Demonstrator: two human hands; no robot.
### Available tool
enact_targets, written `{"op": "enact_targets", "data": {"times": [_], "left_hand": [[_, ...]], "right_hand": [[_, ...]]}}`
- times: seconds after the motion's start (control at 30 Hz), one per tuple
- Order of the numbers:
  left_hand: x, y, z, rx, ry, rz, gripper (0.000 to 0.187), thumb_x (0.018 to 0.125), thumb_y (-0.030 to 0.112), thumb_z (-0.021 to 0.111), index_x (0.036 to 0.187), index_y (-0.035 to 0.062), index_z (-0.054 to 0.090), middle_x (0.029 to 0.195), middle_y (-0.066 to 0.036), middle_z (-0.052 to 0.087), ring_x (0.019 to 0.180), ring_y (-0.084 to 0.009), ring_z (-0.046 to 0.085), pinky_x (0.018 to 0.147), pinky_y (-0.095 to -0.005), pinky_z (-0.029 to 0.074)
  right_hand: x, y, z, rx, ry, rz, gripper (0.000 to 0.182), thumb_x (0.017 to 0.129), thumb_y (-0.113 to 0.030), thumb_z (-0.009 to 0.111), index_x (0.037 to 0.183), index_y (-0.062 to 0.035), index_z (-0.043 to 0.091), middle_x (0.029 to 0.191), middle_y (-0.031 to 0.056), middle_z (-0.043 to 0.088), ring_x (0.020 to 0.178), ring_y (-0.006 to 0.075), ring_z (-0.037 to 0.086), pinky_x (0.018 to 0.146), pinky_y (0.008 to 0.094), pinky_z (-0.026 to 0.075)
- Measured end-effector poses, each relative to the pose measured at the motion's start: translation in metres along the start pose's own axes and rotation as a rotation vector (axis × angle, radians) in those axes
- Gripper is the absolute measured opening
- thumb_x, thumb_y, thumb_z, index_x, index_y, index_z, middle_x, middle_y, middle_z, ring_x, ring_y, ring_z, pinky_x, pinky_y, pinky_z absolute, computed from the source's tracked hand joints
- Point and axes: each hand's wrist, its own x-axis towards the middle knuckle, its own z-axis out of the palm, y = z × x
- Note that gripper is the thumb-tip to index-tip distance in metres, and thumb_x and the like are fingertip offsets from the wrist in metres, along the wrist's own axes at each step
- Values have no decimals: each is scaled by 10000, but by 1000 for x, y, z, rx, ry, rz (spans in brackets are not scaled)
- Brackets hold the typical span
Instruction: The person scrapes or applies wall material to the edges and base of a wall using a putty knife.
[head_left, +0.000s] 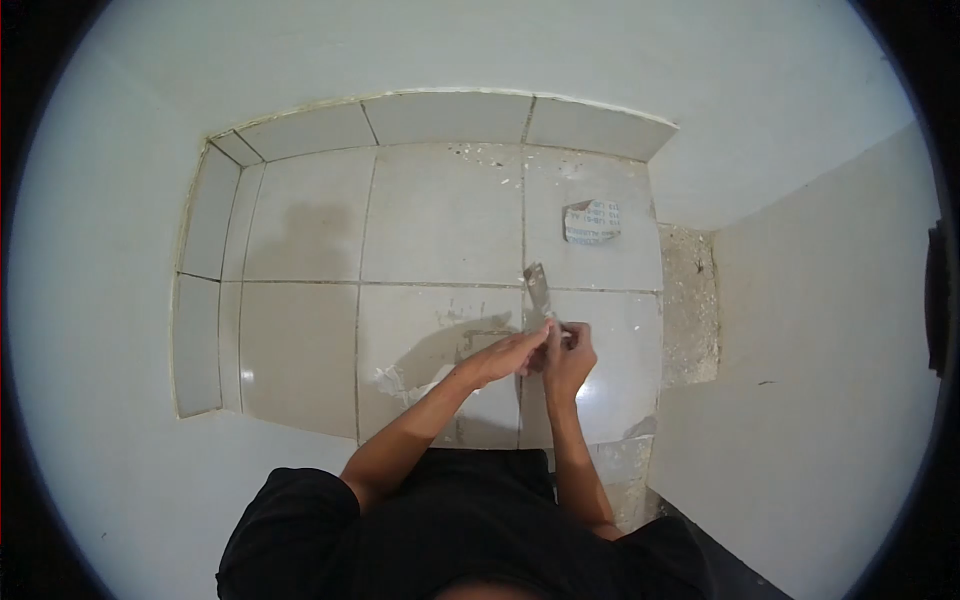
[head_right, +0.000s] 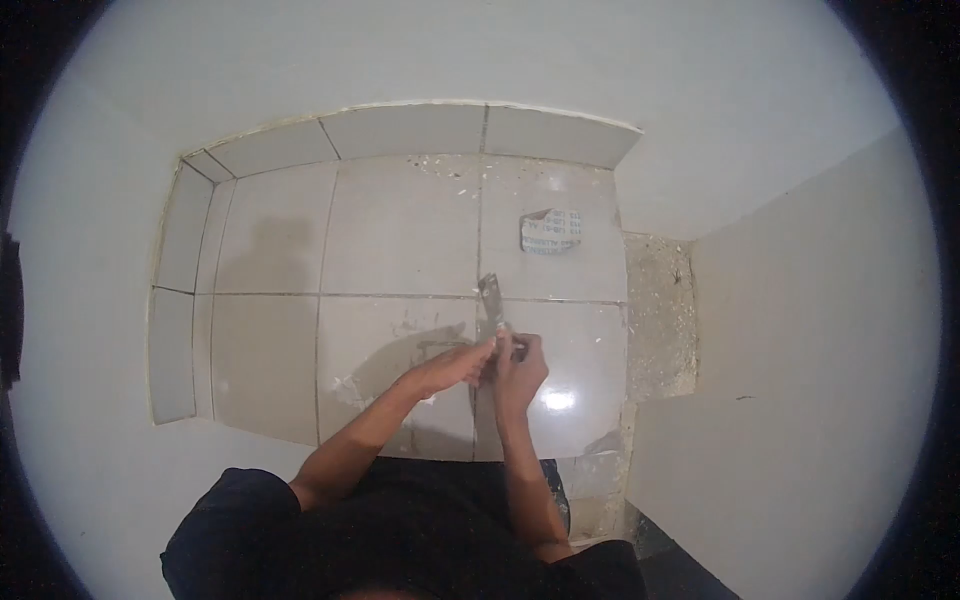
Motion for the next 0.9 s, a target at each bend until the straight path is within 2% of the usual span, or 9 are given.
{"op": "enact_targets", "data": {"times": [0.2, 0.3, 0.4, 0.5, 0.53, 0.67, 0.73, 0.83, 0.9], "left_hand": [[-1, -10, 14, 51, -50, -91, 813, 962, 661, 351, 1180, -85, 589, 1071, -190, 617, 925, -251, 618, 844, -348, 515], [5, -20, 9, 13, -57, -52, 810, 961, 671, 339, 1130, -74, 612, 1017, -170, 633, 899, -239, 615, 830, -341, 509], [-19, 10, 9, 252, 4, -109, 825, 958, 684, 320, 1101, -66, 630, 1001, -162, 640, 894, -232, 615, 832, -337, 507], [-19, -7, -5, 332, -24, -138, 837, 955, 692, 308, 1072, -68, 638, 993, -162, 648, 894, -234, 637, 824, -341, 520], [-16, -15, -11, 303, 7, -154, 845, 954, 694, 302, 1069, -71, 643, 991, -166, 655, 898, -241, 645, 824, -343, 526], [-17, -14, -22, 245, 71, -142, 873, 954, 698, 282, 1048, -83, 660, 985, -191, 681, 920, -265, 672, 827, -353, 546], [-26, -3, -22, 254, 105, -105, 885, 956, 696, 269, 1006, -88, 675, 971, -212, 694, 939, -275, 676, 841, -352, 546], [-30, -2, -29, 212, 95, -128, 883, 955, 697, 275, 1009, -91, 671, 970, -209, 693, 942, -276, 675, 842, -352, 545], [-29, -9, -31, 193, 87, -138, 889, 949, 707, 278, 1024, -89, 667, 992, -214, 689, 933, -280, 673, 841, -348, 542]], "right_hand": [[-15, -12, -30, 28, -188, 43, 340, 951, -210, 590, 1166, 53, 574, 878, 250, 645, 778, 334, 655, 692, 421, 503], [-17, 10, -21, -39, -251, -80, 332, 943, -175, 582, 1169, 65, 552, 923, 285, 625, 832, 407, 645, 716, 464, 497], [-32, -4, -21, -77, -174, -277, 204, 946, -127, 555, 1042, 53, 565, 874, 256, 629, 790, 405, 638, 669, 442, 493], [-36, -8, -11, -44, -272, -258, 200, 958, -146, 536, 996, 51, 544, 885, 274, 605, 809, 438, 608, 677, 471, 478], [-29, -1, 0, -63, -296, -191, 213, 956, -158, 540, 996, 51, 532, 868, 275, 602, 796, 439, 603, 671, 477, 469], [26, -8, 34, -48, -224, -194, 266, 952, -185, 547, 1066, 54, 522, 922, 279, 581, 821, 450, 585, 716, 497, 449], [45, -36, 21, 19, -196, -186, 270, 959, -199, 537, 1069, 48, 528, 910, 269, 590, 833, 442, 587, 725, 483, 452], [38, -50, -10, 5, -145, -301, 260, 963, -198, 530, 1068, 39, 537, 897, 260, 603, 846, 430, 600, 736, 476, 458], [17, -33, -20, -41, -245, -211, 279, 962, -185, 523, 1137, 32, 527, 916, 271, 603, 859, 445, 606, 728, 483, 471]]}}
